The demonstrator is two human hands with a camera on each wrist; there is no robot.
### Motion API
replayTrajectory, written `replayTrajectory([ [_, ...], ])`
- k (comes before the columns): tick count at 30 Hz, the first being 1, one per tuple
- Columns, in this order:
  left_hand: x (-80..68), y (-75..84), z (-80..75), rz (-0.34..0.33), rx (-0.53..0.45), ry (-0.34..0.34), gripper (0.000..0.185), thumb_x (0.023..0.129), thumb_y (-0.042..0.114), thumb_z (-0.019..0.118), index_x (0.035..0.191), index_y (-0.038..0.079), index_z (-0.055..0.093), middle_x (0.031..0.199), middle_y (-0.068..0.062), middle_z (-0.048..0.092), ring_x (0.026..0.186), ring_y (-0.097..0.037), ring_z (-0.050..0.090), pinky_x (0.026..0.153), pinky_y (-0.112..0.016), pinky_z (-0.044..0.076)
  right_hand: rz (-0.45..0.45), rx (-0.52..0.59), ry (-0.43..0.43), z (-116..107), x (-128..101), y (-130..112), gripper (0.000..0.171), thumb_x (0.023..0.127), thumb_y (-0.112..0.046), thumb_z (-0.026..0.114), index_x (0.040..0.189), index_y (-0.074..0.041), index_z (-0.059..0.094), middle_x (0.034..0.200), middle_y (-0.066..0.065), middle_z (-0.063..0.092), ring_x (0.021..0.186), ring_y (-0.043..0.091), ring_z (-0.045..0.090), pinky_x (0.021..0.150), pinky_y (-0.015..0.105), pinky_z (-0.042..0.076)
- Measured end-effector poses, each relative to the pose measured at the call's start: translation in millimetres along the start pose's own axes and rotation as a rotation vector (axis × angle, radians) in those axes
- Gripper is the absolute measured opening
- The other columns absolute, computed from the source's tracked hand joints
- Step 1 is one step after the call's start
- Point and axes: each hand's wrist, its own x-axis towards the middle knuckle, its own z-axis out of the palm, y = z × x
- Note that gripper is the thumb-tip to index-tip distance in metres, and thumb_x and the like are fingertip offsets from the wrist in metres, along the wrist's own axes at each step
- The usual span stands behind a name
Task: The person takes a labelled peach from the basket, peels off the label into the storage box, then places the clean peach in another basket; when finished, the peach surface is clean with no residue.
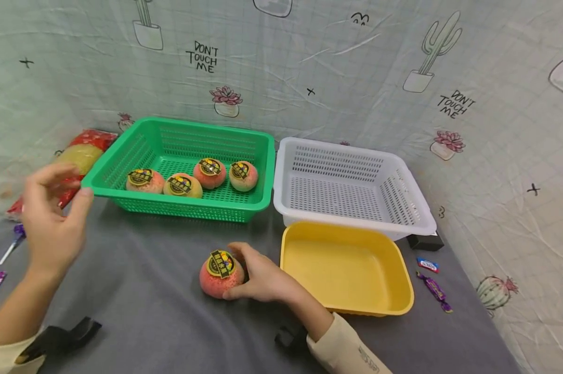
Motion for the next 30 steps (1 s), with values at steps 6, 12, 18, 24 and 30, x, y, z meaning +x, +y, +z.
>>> replayTrajectory([
  [6,-43.5,15.3,21.1,-0.009,-0.018,-0.77,0.025,0.087,0.004,0.067,0.112,0.005,0.062,0.104,-0.003,0.064,0.092,-0.014,0.061,0.077,-0.025,0.049,-0.004,0.044,0.15,-1,-19,-6,0.046,0.086,-0.016,0.072,0.121,0.001,0.047,0.108,0.014,0.054,0.096,0.025,0.053,0.081,0.035,0.048],
  [12,-66.0,4.2,45.9,-0.293,-0.159,-1.175,0.054,0.088,0.028,0.07,0.128,-0.003,0.051,0.124,-0.017,0.055,0.106,-0.029,0.058,0.086,-0.037,0.049,0.117,0.333,0.143,3,-26,-5,0.024,0.091,-0.018,0.066,0.098,0.004,0.061,0.08,0.008,0.059,0.068,0.016,0.053,0.064,0.027,0.049],
  [18,-84.7,-4.1,61.7,-0.396,-0.333,-1.198,0.063,0.087,0.024,0.072,0.137,-0.003,0.043,0.133,-0.016,0.049,0.112,-0.026,0.054,0.091,-0.033,0.046,0.137,0.464,0.127,12,-24,-1,0.024,0.093,-0.016,0.062,0.092,0.008,0.066,0.073,0.005,0.062,0.061,0.013,0.056,0.059,0.026,0.052],
  [24,-101.3,-3.2,67.4,-0.498,-0.389,-1.094,0.056,0.084,0.02,0.075,0.128,0.001,0.046,0.125,-0.012,0.052,0.114,-0.026,0.053,0.095,-0.034,0.043,0.148,0.523,0.168,22,-20,1,0.024,0.092,-0.012,0.062,0.091,0.011,0.064,0.071,0.005,0.061,0.058,0.012,0.056,0.056,0.024,0.051],
  [30,-113.6,2.2,70.1,-0.532,-0.366,-0.974,0.056,0.079,0.021,0.079,0.117,0.001,0.044,0.119,-0.015,0.056,0.114,-0.028,0.054,0.095,-0.038,0.043,0.155,0.543,0.24,24,-16,1,0.022,0.091,-0.011,0.063,0.09,0.011,0.063,0.069,0.005,0.06,0.057,0.012,0.053,0.054,0.023,0.049],
])
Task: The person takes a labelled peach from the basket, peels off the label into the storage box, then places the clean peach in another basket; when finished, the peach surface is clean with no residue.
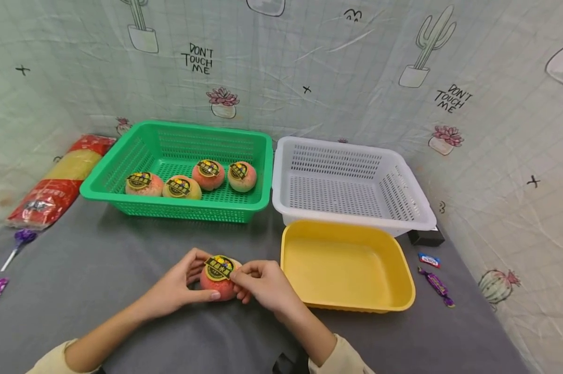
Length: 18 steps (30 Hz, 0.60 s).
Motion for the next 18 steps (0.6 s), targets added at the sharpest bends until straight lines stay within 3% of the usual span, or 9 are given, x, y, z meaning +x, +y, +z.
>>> replayTrajectory([
  [3,-0.4,-1.1,2.1,-0.003,0.019,0.029,0.057,0.079,0.022,0.08,0.119,0.002,0.044,0.117,-0.014,0.057,0.112,-0.026,0.055,0.095,-0.038,0.043,0.006,0.009,0.008,0,1,0,0.021,0.091,-0.011,0.063,0.09,0.011,0.063,0.069,0.004,0.059,0.057,0.012,0.053,0.054,0.022,0.049],
  [12,1.3,-4.1,3.7,0.058,-0.002,-0.002,0.059,0.077,0.019,0.08,0.127,0.008,0.05,0.12,-0.007,0.056,0.109,-0.018,0.057,0.093,-0.03,0.045,-0.007,0.04,0.046,-1,3,-2,0.022,0.089,-0.01,0.065,0.088,0.011,0.062,0.067,0.004,0.058,0.057,0.012,0.052,0.056,0.021,0.048],
  [18,0.5,-5.9,0.8,0.053,-0.005,-0.012,0.058,0.078,0.02,0.08,0.125,0.006,0.049,0.122,-0.009,0.054,0.111,-0.02,0.056,0.093,-0.031,0.044,-0.034,0.031,0.051,0,5,-13,0.019,0.089,-0.009,0.064,0.087,0.01,0.062,0.068,0.006,0.059,0.057,0.012,0.052,0.056,0.022,0.048],
])
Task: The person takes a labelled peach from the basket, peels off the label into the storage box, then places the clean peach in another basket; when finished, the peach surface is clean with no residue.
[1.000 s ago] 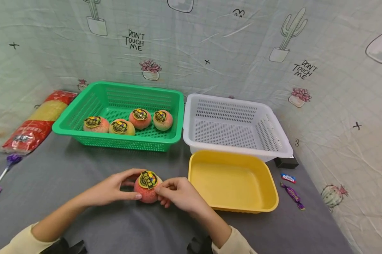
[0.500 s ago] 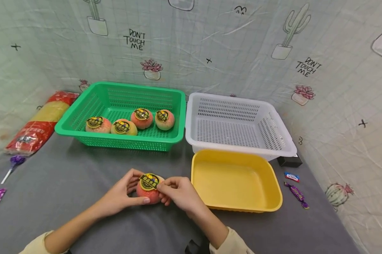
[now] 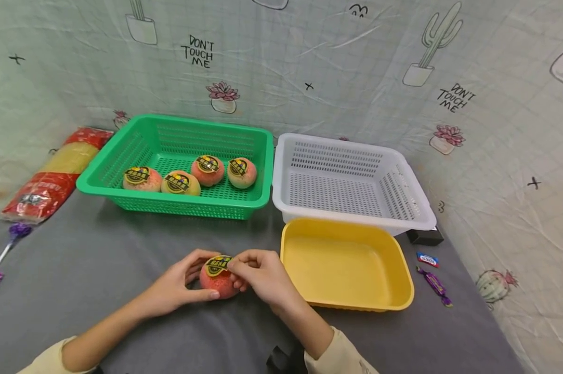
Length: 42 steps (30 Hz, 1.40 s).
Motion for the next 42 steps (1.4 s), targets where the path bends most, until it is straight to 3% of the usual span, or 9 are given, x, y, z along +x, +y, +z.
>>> replayTrajectory([
  [5,1.7,-3.5,-0.4,0.022,-0.007,-0.002,0.058,0.078,0.017,0.08,0.124,0.005,0.049,0.12,-0.009,0.055,0.108,-0.02,0.058,0.091,-0.028,0.046,-0.14,-0.057,-0.011,-15,-12,-21,0.017,0.092,-0.007,0.06,0.089,0.009,0.06,0.072,0.01,0.059,0.063,0.018,0.054,0.061,0.026,0.049],
  [9,2.2,-4.0,-2.1,0.034,0.007,0.001,0.059,0.077,0.018,0.081,0.126,0.009,0.05,0.123,-0.006,0.054,0.11,-0.017,0.056,0.093,-0.028,0.045,-0.268,-0.206,-0.05,-46,-26,-31,0.012,0.095,-0.005,0.057,0.091,0.006,0.059,0.076,0.013,0.061,0.066,0.023,0.057,0.065,0.029,0.051],
  [11,2.2,-3.3,-3.7,0.029,0.018,-0.001,0.059,0.077,0.02,0.081,0.126,0.01,0.05,0.124,-0.005,0.054,0.111,-0.017,0.055,0.094,-0.028,0.044,-0.274,-0.277,-0.05,-65,-31,-30,0.011,0.096,-0.006,0.055,0.093,0.004,0.058,0.078,0.013,0.062,0.068,0.024,0.058,0.066,0.029,0.051],
  [16,2.3,-3.2,-6.3,0.018,0.039,-0.011,0.059,0.079,0.022,0.08,0.127,0.011,0.049,0.126,-0.005,0.052,0.113,-0.017,0.054,0.096,-0.03,0.043,-0.201,-0.403,0.027,-110,-44,-15,0.014,0.098,-0.009,0.052,0.094,0.003,0.056,0.079,0.014,0.059,0.069,0.025,0.057,0.066,0.029,0.051],
  [21,1.4,-4.1,-7.0,0.023,0.025,-0.013,0.058,0.079,0.02,0.079,0.128,0.01,0.049,0.125,-0.006,0.053,0.114,-0.018,0.054,0.095,-0.026,0.042,-0.068,-0.535,-0.049,-132,-49,0,0.017,0.098,-0.012,0.052,0.092,0.002,0.056,0.073,0.009,0.054,0.064,0.022,0.052,0.061,0.028,0.046],
  [23,1.3,-3.7,-7.2,0.023,0.018,-0.014,0.059,0.079,0.019,0.079,0.128,0.01,0.049,0.125,-0.007,0.053,0.114,-0.018,0.054,0.095,-0.025,0.042,-0.003,-0.609,-0.088,-135,-47,4,0.017,0.098,-0.016,0.054,0.091,0.0,0.058,0.071,0.006,0.053,0.064,0.019,0.051,0.06,0.027,0.044],
  [26,1.4,-3.3,-6.7,0.02,0.01,-0.019,0.059,0.079,0.019,0.079,0.128,0.01,0.048,0.125,-0.008,0.053,0.115,-0.019,0.053,0.095,-0.024,0.042,0.025,-0.704,-0.11,-135,-42,9,0.017,0.096,-0.018,0.057,0.088,-0.003,0.061,0.069,0.001,0.052,0.063,0.015,0.049,0.058,0.025,0.04],
  [42,1.2,-3.4,-3.9,0.019,-0.004,-0.022,0.06,0.078,0.018,0.08,0.129,0.008,0.048,0.127,-0.009,0.052,0.113,-0.018,0.054,0.094,-0.024,0.043,0.042,-1.015,-0.017,-126,-27,20,0.018,0.087,-0.016,0.065,0.072,-0.012,0.057,0.063,-0.005,0.048,0.059,0.01,0.044,0.056,0.025,0.036],
])
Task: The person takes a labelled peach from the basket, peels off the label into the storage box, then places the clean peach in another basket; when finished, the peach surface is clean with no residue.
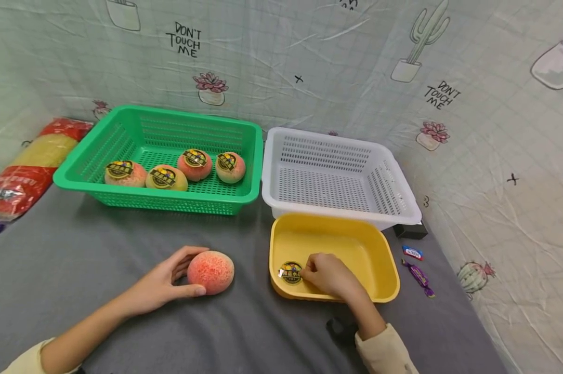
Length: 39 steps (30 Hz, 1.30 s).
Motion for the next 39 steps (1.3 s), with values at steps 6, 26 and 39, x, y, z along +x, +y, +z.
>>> replayTrajectory([
  [6,-0.5,1.4,0.0,-0.001,0.0,0.002,0.061,0.078,0.018,0.08,0.129,0.008,0.048,0.127,-0.007,0.052,0.112,-0.017,0.055,0.094,-0.024,0.043,0.043,-0.08,0.042,1,1,-5,0.025,0.085,-0.02,0.071,0.069,-0.012,0.053,0.06,-0.004,0.045,0.056,0.012,0.043,0.054,0.027,0.035],
  [26,1.1,15.8,-2.9,-0.005,0.177,0.019,0.066,0.081,0.028,0.077,0.133,0.002,0.045,0.131,-0.013,0.052,0.117,-0.026,0.052,0.097,-0.044,0.041,-0.446,0.264,0.521,21,16,-81,0.063,0.081,-0.005,0.075,0.134,-0.002,0.042,0.127,0.015,0.044,0.109,0.026,0.051,0.082,0.035,0.052],
  [39,59.4,64.0,-49.8,0.471,0.656,0.292,0.037,0.083,0.006,0.073,0.117,0.001,0.061,0.126,-0.013,0.055,0.118,-0.028,0.047,0.095,-0.047,0.039,-0.459,0.211,0.123,51,22,-114,0.075,0.081,-0.027,0.077,0.141,-0.008,0.037,0.139,0.015,0.034,0.118,0.027,0.046,0.092,0.042,0.046],
])
